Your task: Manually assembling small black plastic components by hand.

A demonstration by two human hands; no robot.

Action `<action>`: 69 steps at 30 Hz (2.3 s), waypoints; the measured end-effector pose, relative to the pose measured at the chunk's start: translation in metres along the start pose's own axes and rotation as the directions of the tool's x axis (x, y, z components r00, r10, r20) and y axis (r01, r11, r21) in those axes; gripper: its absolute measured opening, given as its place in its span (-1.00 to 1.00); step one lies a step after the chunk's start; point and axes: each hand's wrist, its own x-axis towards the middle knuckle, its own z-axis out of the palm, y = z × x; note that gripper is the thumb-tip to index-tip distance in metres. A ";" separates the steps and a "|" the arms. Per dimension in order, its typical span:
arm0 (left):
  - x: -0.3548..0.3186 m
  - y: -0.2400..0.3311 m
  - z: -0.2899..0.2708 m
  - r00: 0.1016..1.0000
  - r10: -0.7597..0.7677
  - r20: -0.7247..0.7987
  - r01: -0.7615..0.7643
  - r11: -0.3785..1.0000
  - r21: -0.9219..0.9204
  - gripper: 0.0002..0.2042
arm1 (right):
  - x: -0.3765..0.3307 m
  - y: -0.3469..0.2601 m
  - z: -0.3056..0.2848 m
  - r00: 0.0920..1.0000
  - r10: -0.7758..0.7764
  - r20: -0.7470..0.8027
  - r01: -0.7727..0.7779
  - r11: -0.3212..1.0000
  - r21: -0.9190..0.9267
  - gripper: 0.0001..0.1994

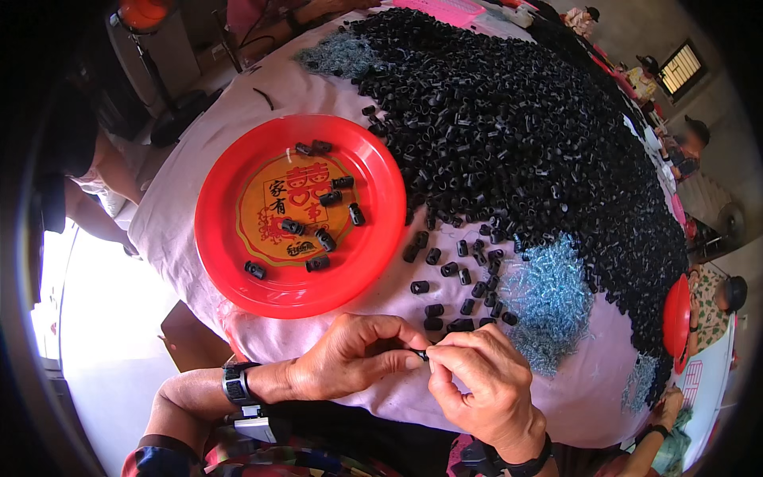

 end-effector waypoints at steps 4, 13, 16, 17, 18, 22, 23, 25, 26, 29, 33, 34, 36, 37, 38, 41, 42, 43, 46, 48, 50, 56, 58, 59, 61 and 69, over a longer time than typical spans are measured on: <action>0.000 0.009 -0.002 0.997 -0.065 0.035 0.061 0.991 0.118 -0.80 | -0.001 0.001 0.000 1.000 0.000 -0.006 0.000 1.000 0.011 -0.75; 0.004 0.007 -0.003 0.980 -0.151 0.130 0.176 0.962 -0.207 -0.84 | 0.004 0.001 -0.010 0.993 -0.117 0.011 0.117 0.993 -0.016 -0.72; 0.003 0.007 -0.003 0.976 -0.174 0.134 0.201 0.953 -0.228 -0.84 | 0.006 0.001 -0.009 0.987 -0.156 0.029 0.157 0.986 -0.046 -0.70; 0.003 0.005 -0.003 0.977 -0.171 0.126 0.196 0.955 -0.223 -0.84 | 0.006 0.001 -0.009 0.983 -0.180 0.043 0.182 0.981 -0.059 -0.69; 0.002 0.002 -0.002 0.977 -0.171 0.126 0.196 0.955 -0.223 -0.84 | 0.006 0.000 -0.009 0.983 -0.180 0.044 0.182 0.981 -0.059 -0.69; -0.002 -0.005 0.003 0.997 -0.067 0.035 0.071 0.991 -0.113 -0.85 | 0.006 0.001 -0.005 0.988 -0.152 0.035 0.153 0.988 -0.030 -0.70; -0.002 -0.005 0.003 1.000 -0.027 -0.002 0.027 0.999 -0.047 -0.85 | 0.006 0.001 -0.004 0.992 -0.120 0.037 0.121 0.993 -0.004 -0.71; -0.002 0.000 0.002 1.000 -0.028 0.007 0.028 0.999 0.040 -0.84 | 0.003 0.003 -0.002 0.996 -0.089 0.024 0.088 0.996 0.013 -0.73; -0.001 0.003 0.001 0.999 -0.030 0.014 0.028 0.991 0.129 -0.82 | 0.002 0.004 -0.001 0.998 -0.059 0.013 0.058 0.998 0.034 -0.75; -0.002 0.006 0.001 1.000 0.009 -0.010 -0.007 0.974 0.228 -0.81 | 0.000 0.003 0.000 0.997 0.055 0.046 -0.060 0.991 0.118 -0.77; -0.004 0.003 0.004 0.995 0.095 -0.037 -0.080 0.951 0.299 -0.81 | 0.002 0.000 0.003 0.993 0.102 0.059 -0.109 0.983 0.146 -0.78; -0.005 0.003 0.003 0.994 0.088 -0.062 -0.062 0.939 0.338 -0.80 | 0.003 -0.001 0.005 0.995 0.095 0.041 -0.099 0.988 0.121 -0.78; -0.004 0.002 0.004 0.993 0.086 -0.087 -0.047 0.925 0.378 -0.80 | 0.003 -0.003 0.008 0.999 0.035 0.007 -0.035 0.999 0.022 -0.76; -0.001 0.000 0.004 0.991 0.088 -0.101 -0.051 0.945 0.324 -0.80 | 0.002 -0.004 0.008 0.999 0.033 0.005 -0.033 0.999 0.019 -0.76; 0.001 -0.002 0.005 0.989 0.089 -0.114 -0.055 0.962 0.269 -0.80 | 0.001 -0.005 0.007 1.000 0.009 -0.004 -0.009 0.999 -0.045 -0.73; 0.004 -0.008 0.007 0.995 -0.034 -0.091 0.040 0.997 0.065 -0.80 | -0.004 -0.012 0.008 0.998 -0.061 -0.022 0.056 0.984 -0.168 -0.63; 0.004 -0.007 0.007 0.995 -0.033 -0.090 0.039 0.997 0.065 -0.80 | -0.005 -0.014 0.009 0.994 -0.101 -0.032 0.091 0.970 -0.226 -0.57; 0.004 -0.005 0.007 0.990 -0.122 -0.069 0.117 0.991 -0.066 -0.80 | -0.006 -0.015 0.008 0.994 -0.101 -0.032 0.091 0.970 -0.227 -0.57; 0.005 -0.009 0.010 0.983 -0.176 -0.048 0.162 0.964 -0.210 -0.81 | -0.005 -0.016 0.008 0.993 -0.120 -0.015 0.114 0.968 -0.225 -0.44; 0.006 -0.012 0.012 0.988 -0.146 -0.058 0.129 0.966 -0.225 -0.81 | -0.005 -0.013 0.009 0.986 -0.165 -0.030 0.155 0.962 -0.226 -0.39; 0.007 -0.012 0.012 0.988 -0.134 -0.082 0.118 0.976 -0.181 -0.81 | -0.006 -0.012 0.009 0.986 -0.165 -0.031 0.153 0.957 -0.248 -0.38; 0.009 -0.005 0.010 0.993 -0.113 -0.020 0.106 0.973 -0.204 -0.81 | -0.008 -0.012 0.011 0.986 -0.165 -0.033 0.149 0.944 -0.295 -0.36; 0.009 -0.002 0.009 0.989 -0.147 0.009 0.145 0.965 -0.218 -0.81 | -0.010 -0.011 0.011 0.984 -0.171 -0.042 0.150 0.938 -0.312 -0.35; 0.009 -0.001 0.009 0.982 -0.183 0.037 0.186 0.955 -0.230 -0.82 | -0.012 -0.011 0.011 0.985 -0.164 -0.059 0.140 0.947 -0.288 -0.35; 0.008 0.002 0.009 0.981 -0.187 0.056 0.195 0.930 -0.310 -0.82 | -0.011 -0.011 0.011 0.984 -0.159 -0.078 0.134 0.956 -0.260 -0.35; 0.009 0.002 0.004 0.975 -0.175 0.137 0.221 0.824 -0.522 -0.80 | -0.002 -0.002 0.014 0.995 -0.050 -0.085 0.045 0.998 -0.052 -0.40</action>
